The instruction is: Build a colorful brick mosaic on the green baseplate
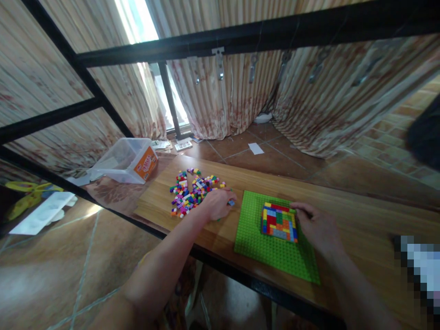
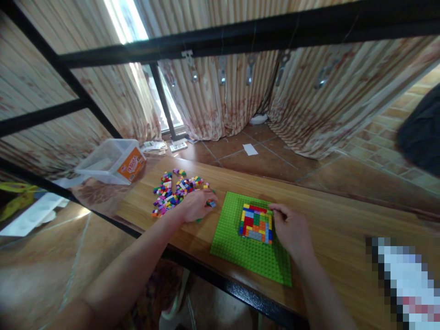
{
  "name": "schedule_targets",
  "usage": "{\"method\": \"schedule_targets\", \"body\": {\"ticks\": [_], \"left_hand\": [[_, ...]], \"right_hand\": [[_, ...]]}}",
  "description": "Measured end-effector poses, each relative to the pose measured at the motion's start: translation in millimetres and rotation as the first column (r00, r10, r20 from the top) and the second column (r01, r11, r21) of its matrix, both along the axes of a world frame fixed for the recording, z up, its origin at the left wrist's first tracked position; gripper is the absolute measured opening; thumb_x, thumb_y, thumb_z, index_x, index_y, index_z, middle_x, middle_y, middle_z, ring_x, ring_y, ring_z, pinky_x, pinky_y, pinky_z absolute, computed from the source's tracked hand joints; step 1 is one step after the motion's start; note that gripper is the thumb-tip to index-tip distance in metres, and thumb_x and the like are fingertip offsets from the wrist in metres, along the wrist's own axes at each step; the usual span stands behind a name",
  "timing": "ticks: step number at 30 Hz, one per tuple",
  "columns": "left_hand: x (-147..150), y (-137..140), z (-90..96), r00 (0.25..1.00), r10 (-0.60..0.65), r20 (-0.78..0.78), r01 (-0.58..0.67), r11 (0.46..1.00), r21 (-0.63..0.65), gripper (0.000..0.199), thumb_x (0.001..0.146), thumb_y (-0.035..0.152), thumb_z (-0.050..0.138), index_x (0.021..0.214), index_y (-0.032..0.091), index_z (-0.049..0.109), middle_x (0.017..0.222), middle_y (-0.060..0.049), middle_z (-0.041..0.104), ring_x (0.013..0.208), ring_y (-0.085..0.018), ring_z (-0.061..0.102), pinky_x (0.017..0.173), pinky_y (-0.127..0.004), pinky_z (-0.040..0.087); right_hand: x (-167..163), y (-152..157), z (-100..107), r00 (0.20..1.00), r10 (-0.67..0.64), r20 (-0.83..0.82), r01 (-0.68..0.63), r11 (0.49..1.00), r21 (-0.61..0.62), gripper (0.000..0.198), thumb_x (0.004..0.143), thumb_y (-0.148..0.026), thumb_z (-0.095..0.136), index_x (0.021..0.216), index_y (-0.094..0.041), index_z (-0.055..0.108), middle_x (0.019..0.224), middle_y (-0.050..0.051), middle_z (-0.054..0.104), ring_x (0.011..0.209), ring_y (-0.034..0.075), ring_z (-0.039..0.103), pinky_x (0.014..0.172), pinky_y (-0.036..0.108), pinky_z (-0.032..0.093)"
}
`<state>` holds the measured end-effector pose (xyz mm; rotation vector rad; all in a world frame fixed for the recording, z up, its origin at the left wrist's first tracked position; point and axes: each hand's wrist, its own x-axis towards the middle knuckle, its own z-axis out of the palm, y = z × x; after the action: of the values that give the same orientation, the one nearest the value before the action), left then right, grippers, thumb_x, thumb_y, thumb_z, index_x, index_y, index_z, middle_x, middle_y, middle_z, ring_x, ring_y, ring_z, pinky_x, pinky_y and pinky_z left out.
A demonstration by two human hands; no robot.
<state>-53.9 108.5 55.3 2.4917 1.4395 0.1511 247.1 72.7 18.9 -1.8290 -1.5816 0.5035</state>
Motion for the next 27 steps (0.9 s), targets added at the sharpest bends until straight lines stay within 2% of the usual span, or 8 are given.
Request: {"method": "schedule_targets", "body": {"ticks": [5, 10, 14, 17, 22, 27], "left_hand": [[5, 2, -1.5, 1.0, 0.014, -0.009, -0.014, 1.0, -0.003, 0.023, 0.084, 0.016, 0.051, 0.096, 0.021, 0.071, 0.096, -0.005, 0.071, 0.093, -0.021, 0.066, 0.084, -0.031, 0.051], [12, 0, 6.1, 0.995, -0.004, 0.095, 0.005, 1.0, -0.017, 0.018, 0.085, 0.018, 0.052, 0.094, 0.02, 0.068, 0.094, -0.003, 0.071, 0.086, -0.018, 0.066, 0.078, -0.028, 0.05], [32, -9, 10.6, 0.973, -0.046, 0.225, 0.055, 0.998, -0.033, 0.015, 0.087, 0.024, 0.055, 0.096, 0.019, 0.066, 0.096, -0.003, 0.07, 0.082, -0.016, 0.065, 0.075, -0.026, 0.05], [56, -17, 10.3, 0.955, -0.094, 0.281, 0.103, 0.995, -0.018, 0.017, 0.089, 0.028, 0.055, 0.099, 0.02, 0.066, 0.099, -0.003, 0.07, 0.083, -0.015, 0.064, 0.076, -0.027, 0.051], [86, -23, 8.0, 0.957, -0.125, 0.261, 0.115, 0.992, 0.052, 0.018, 0.089, 0.03, 0.057, 0.101, 0.02, 0.066, 0.099, -0.003, 0.069, 0.091, -0.018, 0.064, 0.082, -0.029, 0.052], [99, -22, 8.0, 0.974, -0.106, 0.201, 0.092, 0.993, 0.076, 0.017, 0.089, 0.029, 0.056, 0.1, 0.02, 0.066, 0.1, -0.003, 0.068, 0.094, -0.02, 0.064, 0.084, -0.031, 0.053]], "right_hand": [[0, 0, 0, 1.0, 0.001, 0.004, -0.001, 1.0, 0.002, 0.035, 0.08, -0.035, 0.048, 0.094, -0.022, 0.077, 0.09, 0.007, 0.077, 0.078, 0.024, 0.07, 0.074, 0.036, 0.052], [2, 0, 0, 0.999, -0.002, -0.052, 0.004, 1.0, 0.027, 0.032, 0.08, -0.035, 0.049, 0.093, -0.023, 0.076, 0.093, 0.006, 0.077, 0.08, 0.023, 0.071, 0.076, 0.036, 0.053], [1, 1, 1, 0.994, -0.004, -0.11, 0.007, 1.0, 0.022, 0.032, 0.081, -0.035, 0.048, 0.094, -0.022, 0.074, 0.091, 0.006, 0.077, 0.072, 0.021, 0.07, 0.071, 0.034, 0.054], [1, 1, 1, 0.994, 0.0, -0.11, 0.005, 0.999, 0.047, 0.031, 0.08, -0.035, 0.048, 0.092, -0.022, 0.074, 0.091, 0.006, 0.077, 0.076, 0.022, 0.07, 0.074, 0.035, 0.053], [-1, -1, 0, 0.994, 0.022, -0.105, -0.016, 0.998, 0.065, 0.032, 0.081, -0.035, 0.048, 0.092, -0.022, 0.075, 0.093, 0.007, 0.077, 0.082, 0.022, 0.07, 0.079, 0.036, 0.053], [-4, -5, 4, 0.991, 0.029, -0.127, -0.024, 0.999, 0.035, 0.035, 0.081, -0.036, 0.048, 0.094, -0.02, 0.075, 0.09, 0.007, 0.077, 0.076, 0.021, 0.069, 0.073, 0.034, 0.052]]}}
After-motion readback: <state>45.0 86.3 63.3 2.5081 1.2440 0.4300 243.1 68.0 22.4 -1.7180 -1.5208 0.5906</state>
